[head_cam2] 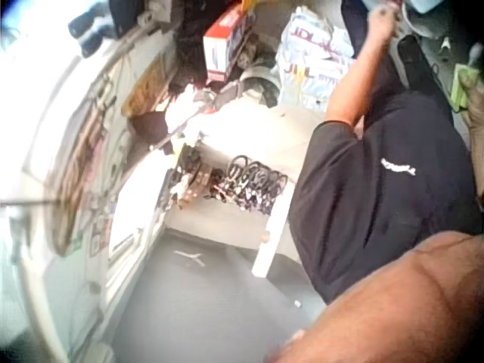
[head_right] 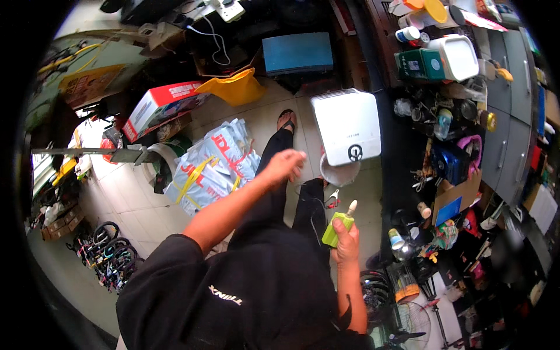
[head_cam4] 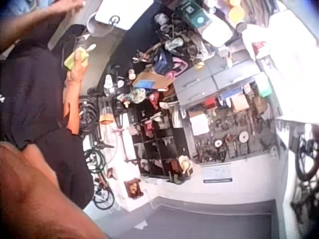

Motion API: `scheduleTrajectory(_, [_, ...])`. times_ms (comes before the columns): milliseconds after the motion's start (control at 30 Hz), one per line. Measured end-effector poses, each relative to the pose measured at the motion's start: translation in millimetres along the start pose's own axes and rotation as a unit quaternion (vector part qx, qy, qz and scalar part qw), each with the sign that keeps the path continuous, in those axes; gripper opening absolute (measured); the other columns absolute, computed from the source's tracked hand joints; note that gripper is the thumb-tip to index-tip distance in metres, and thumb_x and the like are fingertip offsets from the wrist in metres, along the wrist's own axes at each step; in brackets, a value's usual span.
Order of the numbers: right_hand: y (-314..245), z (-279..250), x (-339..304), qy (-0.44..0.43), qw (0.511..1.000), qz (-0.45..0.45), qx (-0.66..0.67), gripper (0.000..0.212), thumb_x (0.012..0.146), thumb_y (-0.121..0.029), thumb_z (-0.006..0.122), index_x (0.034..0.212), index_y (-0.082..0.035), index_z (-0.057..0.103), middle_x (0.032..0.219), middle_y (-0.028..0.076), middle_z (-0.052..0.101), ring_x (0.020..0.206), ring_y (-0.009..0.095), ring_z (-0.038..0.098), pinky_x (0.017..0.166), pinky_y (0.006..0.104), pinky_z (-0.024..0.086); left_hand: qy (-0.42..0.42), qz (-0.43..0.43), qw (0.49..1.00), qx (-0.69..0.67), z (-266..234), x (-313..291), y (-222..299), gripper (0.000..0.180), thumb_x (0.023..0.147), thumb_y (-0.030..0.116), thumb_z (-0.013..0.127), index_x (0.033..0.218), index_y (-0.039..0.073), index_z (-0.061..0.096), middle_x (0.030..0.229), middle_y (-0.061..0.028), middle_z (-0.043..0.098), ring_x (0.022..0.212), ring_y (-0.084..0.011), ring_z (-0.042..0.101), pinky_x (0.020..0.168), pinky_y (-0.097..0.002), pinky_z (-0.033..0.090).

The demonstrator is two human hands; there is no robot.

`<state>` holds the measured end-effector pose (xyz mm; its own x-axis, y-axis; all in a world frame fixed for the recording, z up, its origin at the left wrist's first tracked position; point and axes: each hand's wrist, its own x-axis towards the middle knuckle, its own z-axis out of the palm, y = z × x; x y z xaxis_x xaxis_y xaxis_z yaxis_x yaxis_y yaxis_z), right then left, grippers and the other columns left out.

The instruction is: The person works on the electrical components of a bicycle, using a screwdriver to adjust parts near the handlebar and a green multimeter to test connections. They move between the shop interior and the sidewalk, handling wires and a power bank while another person assists nearby.

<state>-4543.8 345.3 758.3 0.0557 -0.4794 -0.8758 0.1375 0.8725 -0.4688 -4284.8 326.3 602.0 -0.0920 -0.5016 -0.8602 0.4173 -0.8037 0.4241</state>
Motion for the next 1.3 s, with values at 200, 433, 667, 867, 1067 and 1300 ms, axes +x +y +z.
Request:
scheduleTrajectory(200, [-9.2, 10.1, 73.5, 0.104, 0.994, -0.035, 0.025, 0.035, 0.099, -0.037, 0.072, 0.111, -0.006, 0.061, 0.094, 0.005, 0.065, 0.075, 0.016, 0.064, 0.066, 0.0314, 0.056, 0.068, -0.041, 0.983, -0.164, -54.2, 133.8, 10.2, 0.057, 0.099, 0.051, 0.064, 0.135, 0.007, 0.052, 0.129, -0.0118, 0.061, 0.105, -0.0233, 0.064, 0.08, -0.0389, 0.055])
scheduleTrajectory(433, [-70.9, -8.5, 157.4, 0.106, 0.984, -0.141, 0.007, 0.039, 0.103, -0.046, 0.061, 0.112, -0.008, 0.06, 0.1, 0.005, 0.063, 0.081, 0.016, 0.061, 0.068, 0.0326, 0.052, 0.089, -0.034, 0.97, -0.222, -24.0, 240.3, 8.6, 0.062, 0.099, 0.047, 0.061, 0.146, 0.009, 0.047, 0.15, -0.0152, 0.049, 0.133, -0.0297, 0.05, 0.108, -0.0531, 0.042])
scheduleTrajectory(667, [-72.6, -58.2, 264.4, 0.147, 0.949, -0.256, -0.105, 0.036, 0.104, -0.037, 0.063, 0.113, -0.002, 0.061, 0.097, 0.002, 0.061, 0.085, 0.013, 0.059, 0.077, 0.029, 0.048, -0.004, 0.048, 0.941, -0.335, -10.7, 299.9, -14.5, 0.054, 0.096, 0.035, 0.054, 0.146, 0.014, 0.051, 0.137, -0.0096, 0.059, 0.127, -0.0268, 0.056, 0.103, -0.0497, 0.048])
scheduleTrajectory(867, [-62.9, -71.8, 289.4, 0.131, 0.952, -0.265, -0.075, 0.035, 0.104, -0.035, 0.063, 0.114, -0.002, 0.061, 0.1, 0.004, 0.063, 0.089, 0.014, 0.06, 0.08, 0.0299, 0.049, 0.009, 0.099, 0.915, -0.391, 9.9, 239.0, -31.6, 0.047, 0.102, 0.029, 0.045, 0.141, 0.005, 0.053, 0.13, -0.0123, 0.064, 0.115, -0.0244, 0.066, 0.095, -0.0367, 0.057])
scheduleTrajectory(1067, [-53.1, -62.9, 287.0, 0.191, 0.921, -0.27, -0.204, 0.038, 0.101, -0.03, 0.067, 0.121, 0.001, 0.062, 0.106, 0.005, 0.065, 0.09, 0.013, 0.06, 0.081, 0.0299, 0.05, 0.107, 0.014, 0.987, -0.118, -55.2, 297.8, -64.6, 0.053, 0.097, 0.027, 0.058, 0.143, 0.002, 0.051, 0.131, -0.0171, 0.063, 0.117, -0.0283, 0.065, 0.1, -0.0402, 0.054])
scheduleTrajectory(1300, [-49.8, -72.5, 280.0, 0.192, 0.914, -0.285, -0.218, 0.045, 0.1, -0.035, 0.064, 0.123, 0.003, 0.059, 0.109, 0.008, 0.062, 0.097, 0.017, 0.059, 0.085, 0.032, 0.049, 0.193, 0.284, 0.796, 0.498, -82.8, 394.2, -17.1, 0.068, 0.088, 0.026, 0.072, 0.147, 0.002, 0.049, 0.135, -0.028, 0.057, 0.128, -0.042, 0.054, 0.108, -0.0483, 0.046])
